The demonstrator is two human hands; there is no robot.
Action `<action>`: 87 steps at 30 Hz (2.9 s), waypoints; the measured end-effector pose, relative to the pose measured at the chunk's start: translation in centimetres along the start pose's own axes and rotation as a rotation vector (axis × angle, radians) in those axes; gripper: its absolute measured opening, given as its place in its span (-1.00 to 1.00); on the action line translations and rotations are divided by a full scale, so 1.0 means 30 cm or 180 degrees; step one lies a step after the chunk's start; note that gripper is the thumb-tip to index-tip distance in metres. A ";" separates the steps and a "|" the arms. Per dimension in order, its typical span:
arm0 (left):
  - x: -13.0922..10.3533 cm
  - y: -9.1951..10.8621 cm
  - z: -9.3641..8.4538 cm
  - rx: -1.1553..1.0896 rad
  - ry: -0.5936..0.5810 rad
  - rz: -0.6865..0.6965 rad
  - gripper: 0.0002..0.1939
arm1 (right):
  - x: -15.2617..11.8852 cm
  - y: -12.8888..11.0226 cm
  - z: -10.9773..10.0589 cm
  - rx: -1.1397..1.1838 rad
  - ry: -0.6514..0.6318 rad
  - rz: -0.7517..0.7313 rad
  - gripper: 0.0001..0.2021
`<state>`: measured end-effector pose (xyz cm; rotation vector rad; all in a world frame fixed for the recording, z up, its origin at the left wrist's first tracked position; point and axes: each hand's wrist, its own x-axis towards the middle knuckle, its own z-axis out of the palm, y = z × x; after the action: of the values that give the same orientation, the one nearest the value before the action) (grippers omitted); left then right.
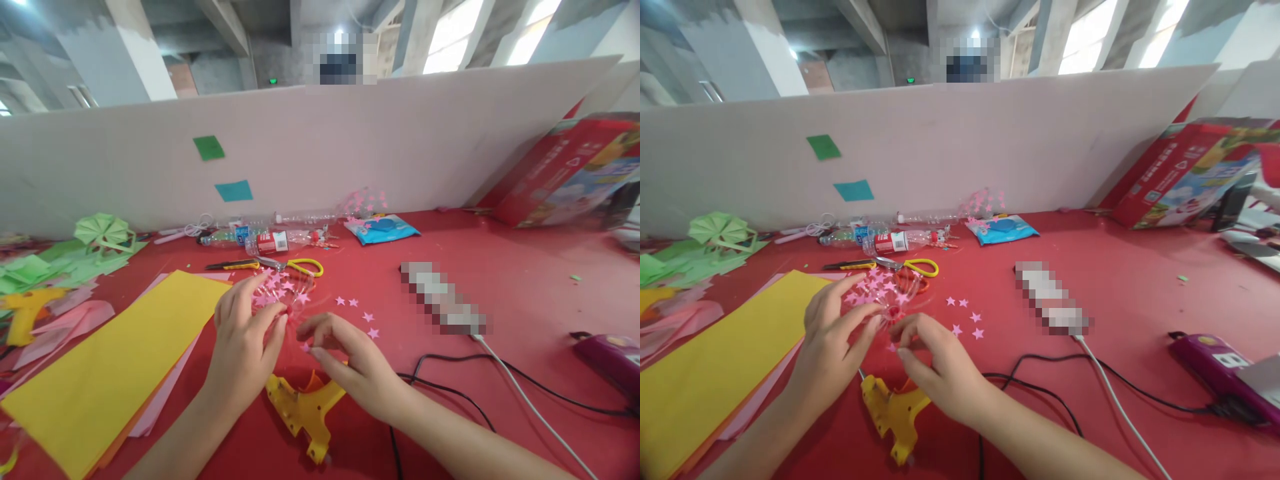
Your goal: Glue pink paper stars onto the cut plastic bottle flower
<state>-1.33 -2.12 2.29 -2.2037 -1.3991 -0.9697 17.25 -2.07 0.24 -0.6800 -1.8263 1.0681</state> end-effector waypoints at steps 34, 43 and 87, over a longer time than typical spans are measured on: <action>-0.022 0.038 0.051 -0.1520 -0.0491 -0.0507 -0.87 | 0.014 0.024 -0.012 -0.1377 0.0305 -0.1042 -0.88; -0.029 0.047 0.046 -0.1998 -0.0655 -0.0823 -0.78 | 0.016 0.041 -0.018 -0.1588 0.0286 -0.1183 -0.91; -0.044 0.061 0.027 -0.1957 -0.0774 -0.0939 -0.80 | 0.013 0.037 -0.017 -0.2501 0.0444 -0.1491 -0.89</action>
<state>0.22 -3.29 0.88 -2.6683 -1.7505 -1.4286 17.55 -1.02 -0.45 -0.6859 -2.1222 -0.0305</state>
